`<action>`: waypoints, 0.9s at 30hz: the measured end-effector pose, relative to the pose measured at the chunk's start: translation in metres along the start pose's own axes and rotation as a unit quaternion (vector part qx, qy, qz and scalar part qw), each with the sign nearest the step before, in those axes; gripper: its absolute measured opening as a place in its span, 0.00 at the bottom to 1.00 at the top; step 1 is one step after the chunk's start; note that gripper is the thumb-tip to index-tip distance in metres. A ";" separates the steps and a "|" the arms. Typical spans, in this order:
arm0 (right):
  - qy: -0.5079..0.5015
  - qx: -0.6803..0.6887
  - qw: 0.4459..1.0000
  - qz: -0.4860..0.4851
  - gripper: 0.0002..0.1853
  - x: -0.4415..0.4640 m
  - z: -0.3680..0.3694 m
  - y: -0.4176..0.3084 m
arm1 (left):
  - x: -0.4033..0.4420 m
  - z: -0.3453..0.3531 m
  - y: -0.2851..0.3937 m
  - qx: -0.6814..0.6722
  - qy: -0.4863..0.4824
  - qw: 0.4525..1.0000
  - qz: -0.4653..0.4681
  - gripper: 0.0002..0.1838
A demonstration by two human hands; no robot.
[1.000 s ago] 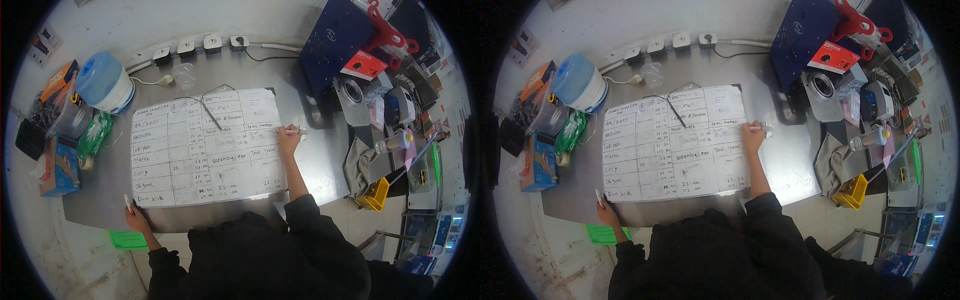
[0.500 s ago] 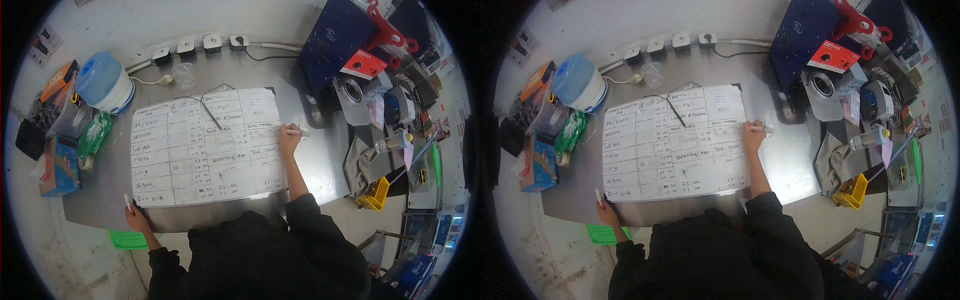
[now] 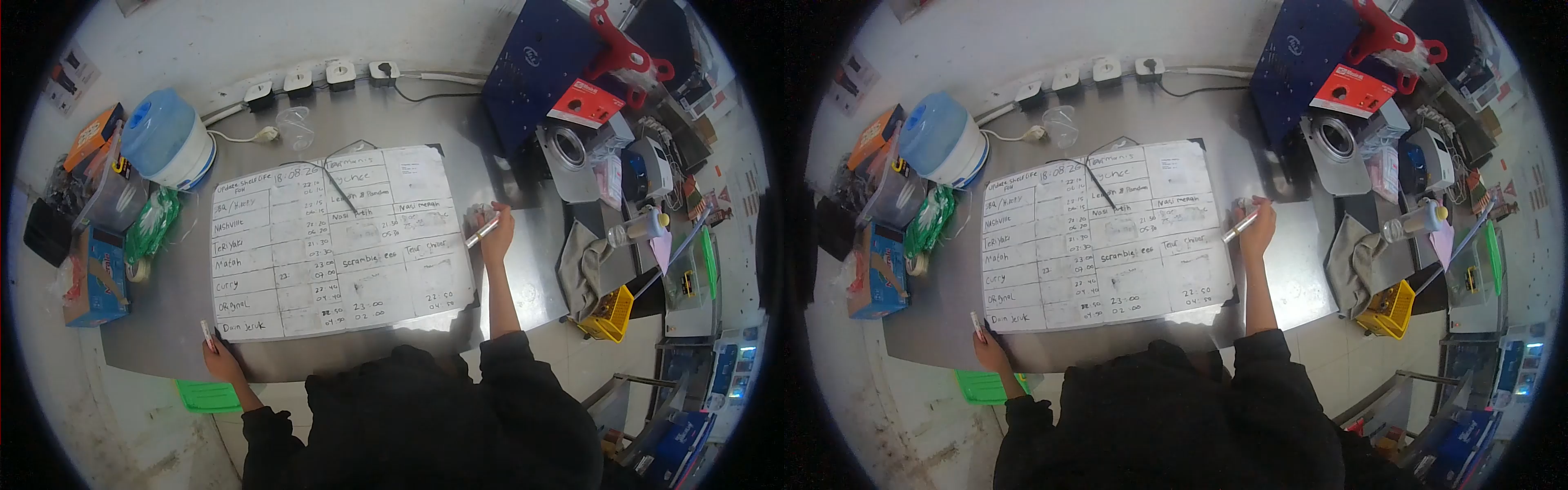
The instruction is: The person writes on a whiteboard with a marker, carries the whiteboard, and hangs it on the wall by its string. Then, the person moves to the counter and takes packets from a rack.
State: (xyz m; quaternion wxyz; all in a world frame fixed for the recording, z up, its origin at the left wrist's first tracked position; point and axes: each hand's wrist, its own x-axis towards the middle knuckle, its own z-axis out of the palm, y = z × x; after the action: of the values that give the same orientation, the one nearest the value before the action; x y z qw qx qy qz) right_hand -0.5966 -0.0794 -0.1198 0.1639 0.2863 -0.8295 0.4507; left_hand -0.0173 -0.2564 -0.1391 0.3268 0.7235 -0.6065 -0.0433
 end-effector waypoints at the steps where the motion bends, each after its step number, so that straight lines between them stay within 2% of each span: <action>1: -0.054 -0.005 0.998 0.009 0.13 0.001 0.000 0.006 | 0.000 0.001 -0.002 -0.011 -0.006 1.000 -0.010 0.16; 3: -0.081 -0.008 0.997 0.007 0.16 0.004 0.001 0.014 | 0.000 0.001 0.000 0.006 -0.004 1.000 -0.013 0.17; 5: -0.199 -0.079 0.971 0.106 0.18 0.012 0.003 0.022 | 0.000 0.000 -0.001 0.025 -0.003 1.000 -0.016 0.17; 6: -0.197 -0.079 0.971 0.105 0.18 0.011 0.004 0.024 | 0.001 0.001 -0.002 0.020 -0.003 1.000 -0.019 0.17; 8: -0.118 -0.114 0.985 0.048 0.17 0.011 0.006 0.022 | 0.001 0.002 -0.005 0.014 -0.002 1.000 -0.023 0.17; 9: -0.116 -0.114 0.986 0.047 0.17 0.010 0.007 0.017 | 0.001 0.002 -0.007 0.019 0.001 1.000 -0.015 0.17; 11: 0.009 -0.188 0.981 -0.042 0.18 0.008 0.000 0.010 | 0.001 0.004 -0.008 0.018 -0.001 1.000 -0.001 0.17; 13: 0.028 -0.210 0.977 -0.039 0.18 0.010 -0.020 0.021 | 0.000 0.005 -0.006 0.010 0.021 1.000 -0.002 0.17; 15: 0.045 -0.234 0.971 -0.037 0.17 0.014 -0.047 0.042 | 0.001 0.007 -0.011 0.005 -0.001 1.000 0.003 0.17; 17: 0.117 -0.229 0.966 0.030 0.15 0.015 -0.083 0.081 | 0.001 0.006 -0.013 0.013 -0.002 1.000 -0.006 0.18; 19: 0.092 -0.329 0.933 0.112 0.14 0.012 -0.118 0.116 | 0.000 0.003 -0.007 0.017 0.012 1.000 0.019 0.18; 22: 0.055 -0.268 0.949 0.154 0.13 -0.010 -0.150 0.174 | -0.001 0.004 -0.007 0.030 0.008 0.999 0.012 0.17; 25: 0.015 -0.241 0.965 0.106 0.13 -0.020 -0.163 0.171 | -0.001 0.004 -0.008 0.026 0.016 1.000 0.006 0.17; 27: -0.026 -0.224 0.969 0.106 0.14 -0.020 -0.163 0.131 | -0.001 0.006 -0.011 0.002 0.007 1.000 0.010 0.17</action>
State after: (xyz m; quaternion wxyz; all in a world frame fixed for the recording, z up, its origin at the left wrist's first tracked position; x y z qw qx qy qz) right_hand -0.6598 0.1206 -0.1283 0.1536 0.1642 -0.9388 0.2610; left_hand -0.0105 -0.2577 -0.1497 0.3305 0.7183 -0.6113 -0.0337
